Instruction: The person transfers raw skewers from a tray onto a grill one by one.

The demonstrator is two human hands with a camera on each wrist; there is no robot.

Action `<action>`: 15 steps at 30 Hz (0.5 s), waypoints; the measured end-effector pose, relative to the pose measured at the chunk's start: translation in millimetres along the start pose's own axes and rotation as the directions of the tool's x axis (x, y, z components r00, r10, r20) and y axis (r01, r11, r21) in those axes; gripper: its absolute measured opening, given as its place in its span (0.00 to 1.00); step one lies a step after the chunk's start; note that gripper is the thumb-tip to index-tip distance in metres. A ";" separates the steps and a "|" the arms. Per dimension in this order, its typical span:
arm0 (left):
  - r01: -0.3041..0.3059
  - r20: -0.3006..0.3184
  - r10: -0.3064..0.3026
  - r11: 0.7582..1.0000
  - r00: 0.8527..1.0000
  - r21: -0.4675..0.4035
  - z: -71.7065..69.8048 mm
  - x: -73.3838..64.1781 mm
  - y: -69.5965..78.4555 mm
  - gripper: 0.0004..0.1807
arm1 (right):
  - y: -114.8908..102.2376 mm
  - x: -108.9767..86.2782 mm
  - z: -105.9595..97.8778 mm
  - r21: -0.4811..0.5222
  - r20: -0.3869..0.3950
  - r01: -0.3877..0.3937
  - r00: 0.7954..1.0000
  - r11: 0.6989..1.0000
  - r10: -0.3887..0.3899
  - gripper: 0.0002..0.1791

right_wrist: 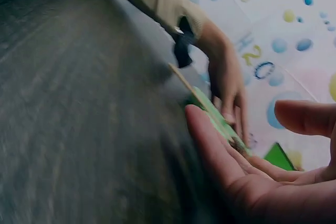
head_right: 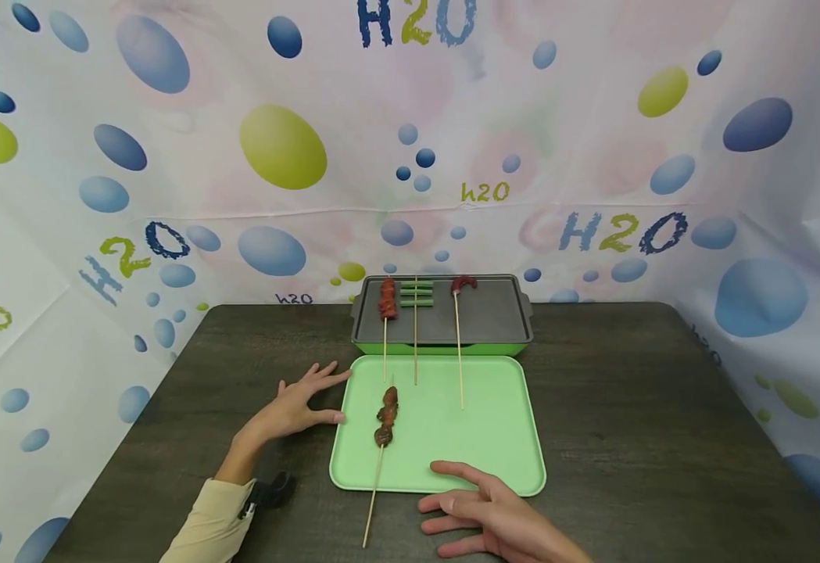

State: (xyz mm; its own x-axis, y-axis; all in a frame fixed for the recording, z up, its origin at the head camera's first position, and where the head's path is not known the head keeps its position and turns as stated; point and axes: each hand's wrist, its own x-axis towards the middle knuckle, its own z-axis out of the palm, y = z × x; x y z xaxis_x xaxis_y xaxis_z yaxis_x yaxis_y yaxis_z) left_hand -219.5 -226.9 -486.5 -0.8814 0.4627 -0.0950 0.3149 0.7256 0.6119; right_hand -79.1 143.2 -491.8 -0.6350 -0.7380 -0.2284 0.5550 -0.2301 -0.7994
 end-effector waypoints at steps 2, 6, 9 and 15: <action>0.001 -0.005 -0.001 1.000 1.000 -0.002 -0.2 -0.5 -0.2 0.44 | 5.4 9.0 5.8 0.012 0.024 -0.013 1.000 1.000 0.013 0.33; -0.001 -0.013 0.001 1.000 1.000 -0.002 -1.0 -1.0 0.3 0.44 | 12.9 28.5 17.1 0.012 0.043 -0.045 0.998 0.999 0.044 0.36; -0.007 -0.009 0.007 1.000 1.000 0.000 -0.6 -1.0 0.9 0.44 | 16.1 41.2 23.7 0.038 0.050 -0.058 0.997 0.998 0.056 0.37; -0.002 -0.004 0.002 1.000 1.000 -0.001 -0.2 -0.6 0.0 0.44 | 21.9 63.8 34.1 0.133 0.008 -0.055 0.999 0.990 0.054 0.40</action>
State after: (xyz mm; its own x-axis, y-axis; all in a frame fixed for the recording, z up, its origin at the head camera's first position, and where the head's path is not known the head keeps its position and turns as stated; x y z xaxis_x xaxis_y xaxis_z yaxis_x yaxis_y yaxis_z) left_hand -219.1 -227.3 -486.3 -0.8823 0.4620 -0.0904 0.3162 0.7239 0.6132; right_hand -89.1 69.5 -504.9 -0.6000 -0.7542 -0.2670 0.6555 -0.2720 -0.7045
